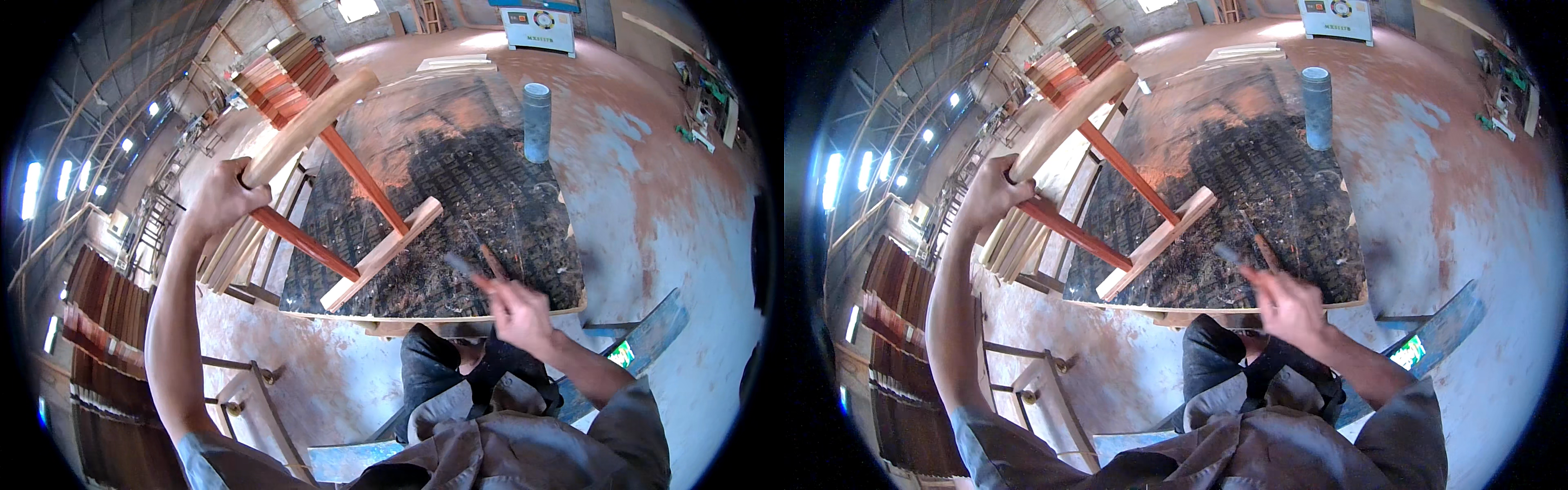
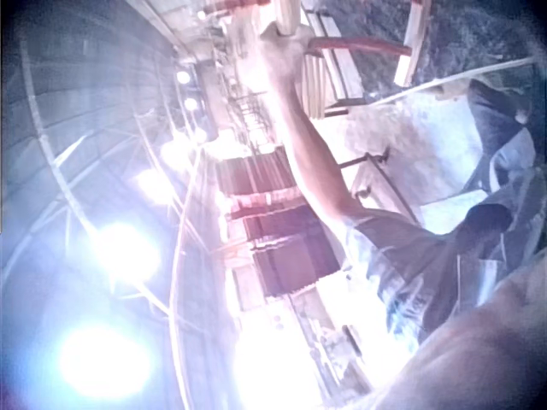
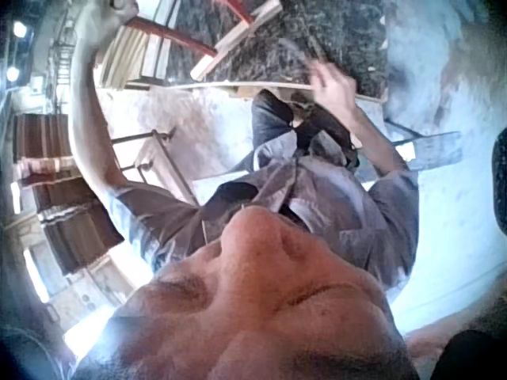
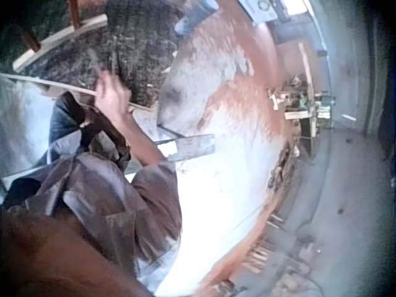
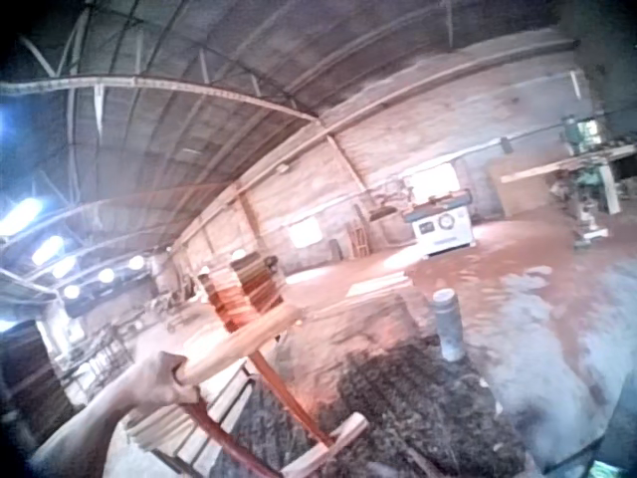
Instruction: The person assembles a wooden chair frame by hand, inserting dowels and joining legs to stretchers. They repeatedly align and tap pieces together, then lift and stack the completed frame with other frames.
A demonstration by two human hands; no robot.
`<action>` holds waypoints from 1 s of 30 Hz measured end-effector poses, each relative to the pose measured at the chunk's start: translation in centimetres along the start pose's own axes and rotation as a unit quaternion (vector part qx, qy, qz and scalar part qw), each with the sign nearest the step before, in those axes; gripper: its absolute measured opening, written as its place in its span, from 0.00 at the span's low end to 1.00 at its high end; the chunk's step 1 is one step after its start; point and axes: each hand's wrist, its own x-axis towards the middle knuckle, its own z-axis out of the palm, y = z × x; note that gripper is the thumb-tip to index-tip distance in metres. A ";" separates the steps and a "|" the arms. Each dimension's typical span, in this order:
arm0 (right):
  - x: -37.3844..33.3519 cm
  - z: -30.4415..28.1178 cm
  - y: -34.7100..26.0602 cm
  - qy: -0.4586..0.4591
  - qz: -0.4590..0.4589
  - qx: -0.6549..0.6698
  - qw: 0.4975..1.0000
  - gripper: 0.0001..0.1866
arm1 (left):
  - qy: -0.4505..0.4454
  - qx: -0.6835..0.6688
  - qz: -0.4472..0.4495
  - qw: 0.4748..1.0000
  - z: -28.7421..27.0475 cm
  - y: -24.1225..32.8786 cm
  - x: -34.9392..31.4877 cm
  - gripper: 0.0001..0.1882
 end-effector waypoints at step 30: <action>2.2 2.3 0.9 -0.133 0.210 -0.053 0.967 0.19 | -0.185 -0.210 -0.040 0.959 4.4 2.8 0.5 0.25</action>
